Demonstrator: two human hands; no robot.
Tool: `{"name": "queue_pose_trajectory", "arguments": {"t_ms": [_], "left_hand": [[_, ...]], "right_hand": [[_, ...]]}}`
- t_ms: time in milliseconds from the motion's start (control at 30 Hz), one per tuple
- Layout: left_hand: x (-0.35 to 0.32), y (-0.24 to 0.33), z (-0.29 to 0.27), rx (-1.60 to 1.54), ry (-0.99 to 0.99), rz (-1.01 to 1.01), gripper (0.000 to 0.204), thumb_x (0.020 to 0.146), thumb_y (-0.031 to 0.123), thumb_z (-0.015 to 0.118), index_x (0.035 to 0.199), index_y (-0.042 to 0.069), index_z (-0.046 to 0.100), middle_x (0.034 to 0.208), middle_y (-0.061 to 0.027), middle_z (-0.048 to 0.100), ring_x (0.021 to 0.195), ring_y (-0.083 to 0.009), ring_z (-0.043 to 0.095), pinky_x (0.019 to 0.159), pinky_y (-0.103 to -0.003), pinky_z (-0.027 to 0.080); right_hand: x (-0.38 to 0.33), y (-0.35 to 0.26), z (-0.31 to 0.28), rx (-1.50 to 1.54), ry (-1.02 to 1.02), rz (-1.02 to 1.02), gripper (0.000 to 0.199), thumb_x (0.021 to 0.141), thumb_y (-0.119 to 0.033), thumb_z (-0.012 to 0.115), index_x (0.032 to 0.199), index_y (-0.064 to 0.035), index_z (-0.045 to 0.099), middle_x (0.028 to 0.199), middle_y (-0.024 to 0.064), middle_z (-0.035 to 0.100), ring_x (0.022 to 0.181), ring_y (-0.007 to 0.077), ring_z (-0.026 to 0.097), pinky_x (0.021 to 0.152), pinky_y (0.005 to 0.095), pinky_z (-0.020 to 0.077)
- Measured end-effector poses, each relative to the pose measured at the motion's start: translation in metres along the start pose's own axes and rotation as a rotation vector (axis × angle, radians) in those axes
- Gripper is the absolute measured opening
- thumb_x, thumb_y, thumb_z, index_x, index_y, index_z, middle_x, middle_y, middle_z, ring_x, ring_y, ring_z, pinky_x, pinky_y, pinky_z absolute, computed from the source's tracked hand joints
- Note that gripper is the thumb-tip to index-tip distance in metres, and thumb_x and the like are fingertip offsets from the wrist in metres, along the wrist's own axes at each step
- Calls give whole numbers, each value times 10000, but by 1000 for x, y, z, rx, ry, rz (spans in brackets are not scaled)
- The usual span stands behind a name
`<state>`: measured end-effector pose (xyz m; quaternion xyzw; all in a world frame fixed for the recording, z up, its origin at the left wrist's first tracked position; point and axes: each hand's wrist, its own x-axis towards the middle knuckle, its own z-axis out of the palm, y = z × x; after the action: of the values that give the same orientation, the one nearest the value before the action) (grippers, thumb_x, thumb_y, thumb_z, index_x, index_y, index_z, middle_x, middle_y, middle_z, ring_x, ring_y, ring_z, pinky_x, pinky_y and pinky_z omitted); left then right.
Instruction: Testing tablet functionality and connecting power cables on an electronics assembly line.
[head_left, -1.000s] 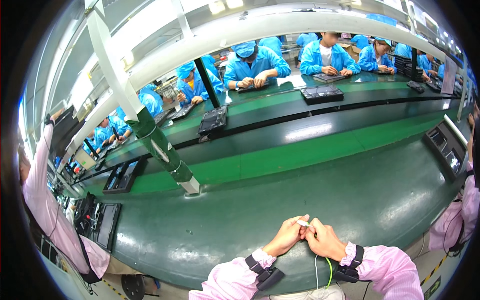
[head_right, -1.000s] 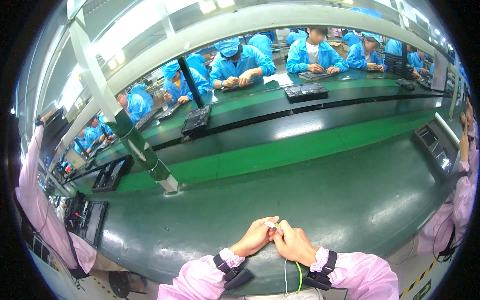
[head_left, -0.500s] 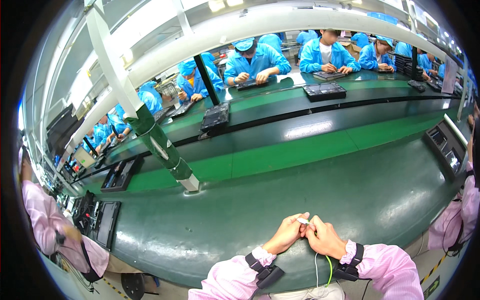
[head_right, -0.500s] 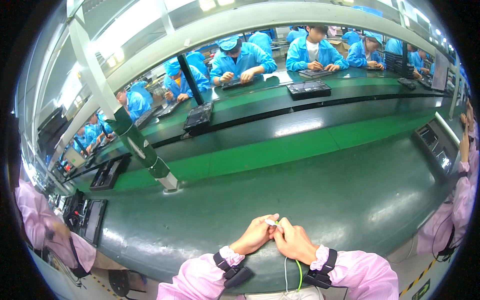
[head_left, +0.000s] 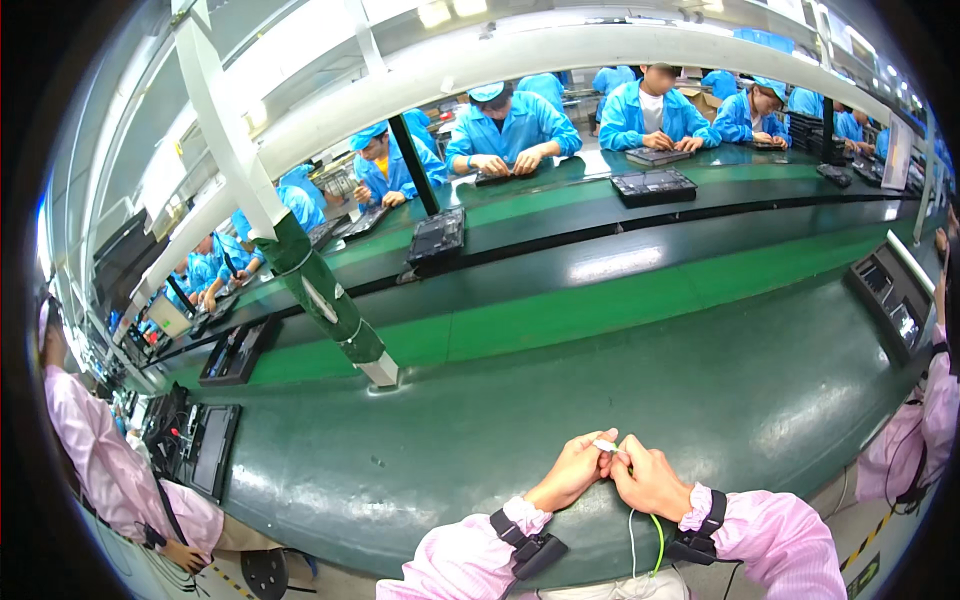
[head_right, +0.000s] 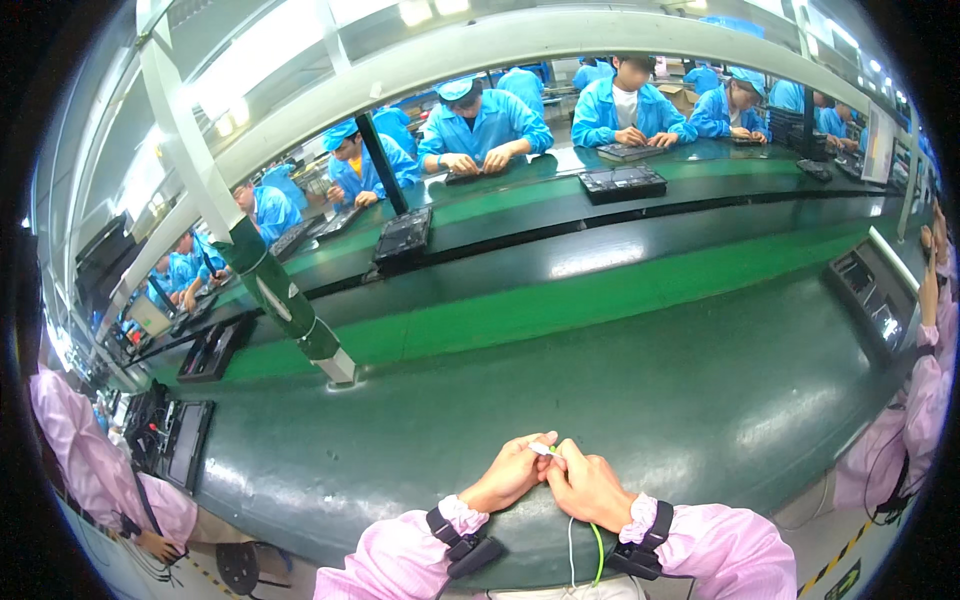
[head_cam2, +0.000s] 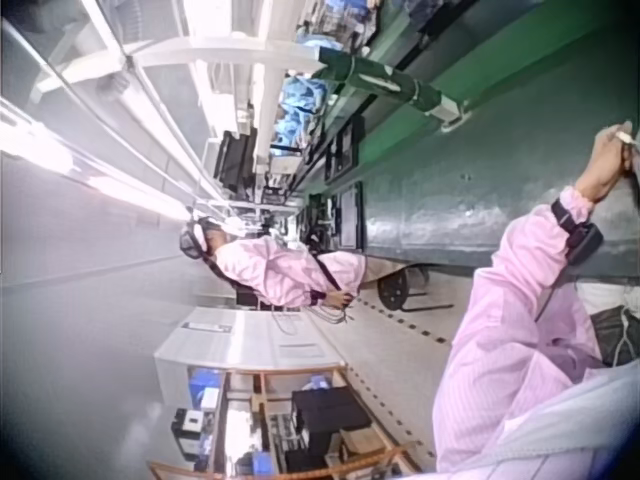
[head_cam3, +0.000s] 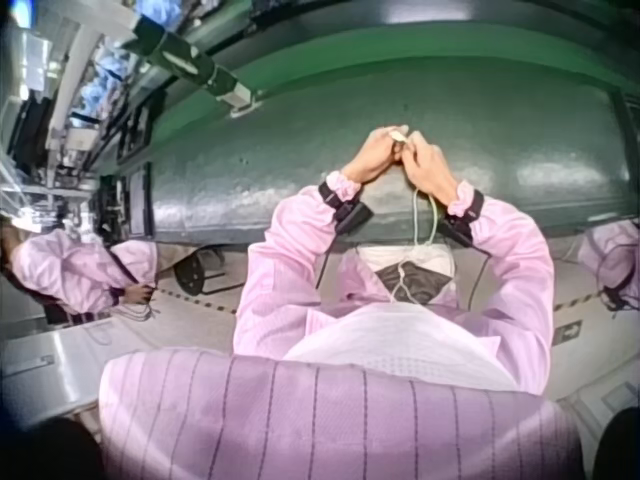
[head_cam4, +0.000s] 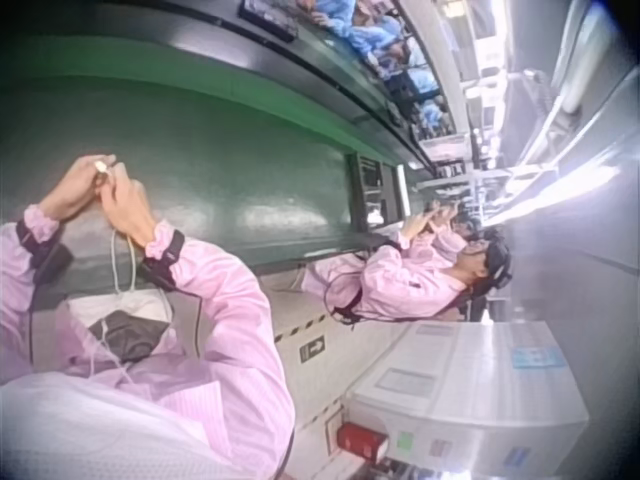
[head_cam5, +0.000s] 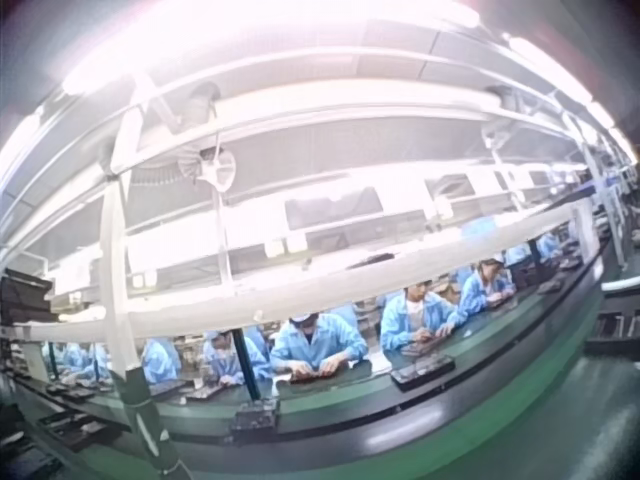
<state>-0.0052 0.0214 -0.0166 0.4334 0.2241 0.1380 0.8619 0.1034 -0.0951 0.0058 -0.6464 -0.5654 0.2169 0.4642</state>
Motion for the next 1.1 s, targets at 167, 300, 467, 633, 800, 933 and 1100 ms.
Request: {"name": "queue_pose_trajectory", "arguments": {"t_ms": [167,300,467,633,800,933,1100], "left_hand": [[0,2,0,8,-15,12,239,1010,186,455,810,66,510,709,3,456,636,-100,412,620,-246,372],[0,2,0,2,-38,11,243,1011,185,450,807,69,510,711,4,457,647,-98,413,624,-247,372],[0,0,-1,-4,-30,19,241,1012,180,447,808,68,512,712,5,456,647,-97,410,629,-246,373],[1,-2,-2,-14,-26,22,215,1009,170,446,835,63,514,724,9,452,649,-95,408,632,-244,371],[0,0,-2,-12,-27,12,208,1007,172,453,839,64,513,726,10,450,652,-90,408,630,-242,368],[0,2,0,8,-38,-9,231,1007,193,468,818,69,513,720,9,451,650,-90,411,628,-241,369],[0,0,4,-7,11,38,274,1005,205,471,762,82,494,664,19,458,587,-92,433,581,-240,379]], "right_hand": [[0,0,0,-3,2,15,117,891,-97,503,927,5,457,767,197,670,675,406,649,607,461,517],[0,-1,0,6,1,13,115,889,-93,506,923,5,456,764,208,664,671,410,646,604,465,515],[0,0,-1,-19,0,0,118,889,-95,508,921,5,453,749,211,656,667,412,644,598,468,511],[-1,2,1,0,9,4,117,890,-97,506,915,3,449,739,211,651,662,415,641,592,471,507],[-1,6,2,21,15,2,116,890,-97,505,912,1,447,737,215,648,654,415,638,586,471,504],[0,8,3,-28,6,-13,102,889,-81,506,899,0,445,746,200,656,671,385,653,598,442,513],[-1,2,0,-37,-8,22,77,881,-40,504,868,-1,440,764,174,667,699,328,681,612,383,526]]}}
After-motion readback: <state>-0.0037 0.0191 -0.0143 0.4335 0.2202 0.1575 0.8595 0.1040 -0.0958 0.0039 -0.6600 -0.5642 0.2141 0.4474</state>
